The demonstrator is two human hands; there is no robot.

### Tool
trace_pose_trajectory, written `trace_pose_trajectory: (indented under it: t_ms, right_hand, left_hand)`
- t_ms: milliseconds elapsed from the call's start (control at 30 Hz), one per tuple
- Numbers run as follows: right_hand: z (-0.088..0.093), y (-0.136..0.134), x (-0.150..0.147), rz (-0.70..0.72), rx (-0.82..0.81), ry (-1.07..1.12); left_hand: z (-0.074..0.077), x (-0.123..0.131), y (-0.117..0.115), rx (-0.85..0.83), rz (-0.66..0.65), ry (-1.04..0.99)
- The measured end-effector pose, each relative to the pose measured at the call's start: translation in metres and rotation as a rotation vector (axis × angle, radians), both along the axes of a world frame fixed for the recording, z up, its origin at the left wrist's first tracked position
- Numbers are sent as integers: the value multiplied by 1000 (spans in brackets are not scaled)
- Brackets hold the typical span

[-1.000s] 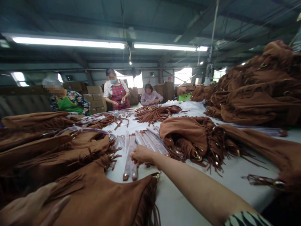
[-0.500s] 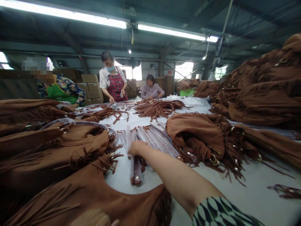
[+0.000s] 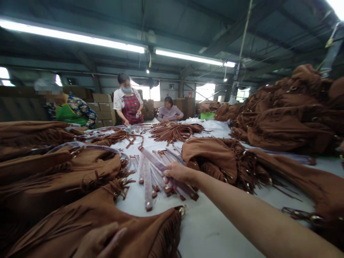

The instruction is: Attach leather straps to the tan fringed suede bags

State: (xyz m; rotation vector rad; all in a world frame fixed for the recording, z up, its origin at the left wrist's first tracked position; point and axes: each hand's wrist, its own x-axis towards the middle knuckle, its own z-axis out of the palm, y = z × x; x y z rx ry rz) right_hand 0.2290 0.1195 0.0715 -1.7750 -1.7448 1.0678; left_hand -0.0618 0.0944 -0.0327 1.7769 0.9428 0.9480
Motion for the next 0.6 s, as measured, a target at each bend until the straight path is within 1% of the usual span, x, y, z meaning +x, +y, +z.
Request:
trace_pose_trajectory:
  t_ms: [67,133,200,267,333,400,433,467,533,600]
  right_hand:
    - [3,-29,-4,-11,85,-31]
    - [5,-55,-10,-30,199,-71]
    - [4,-75,-17,12,273,-57]
    - [1,-89,-26,103,242,60]
    - [-3,-97,-35,167,170,214]
    - [-6,-103,-44,173,144,320]
    - [-7,-105,-47,168,146,351]
    - [-8,-108,-50,173,130,386]
    - [-9,-114,-53,205,36,500]
    - [-11,-121,-53,246,-104,662]
  left_hand:
    - [9,7,4,-73,13,0]
    - [22,13,8,-263,27,-75]
    - [41,20,9,-465,49,-236]
    - [65,28,7,-570,61,-436]
    - [89,38,3,-576,11,-625]
    - [111,49,-3,-549,-34,-784]
    - [119,53,-6,-537,-33,-848]
    - [127,56,-10,-532,-15,-897]
    - [138,60,-16,-550,11,-965]
    - [146,62,-22,-562,-33,-1022]
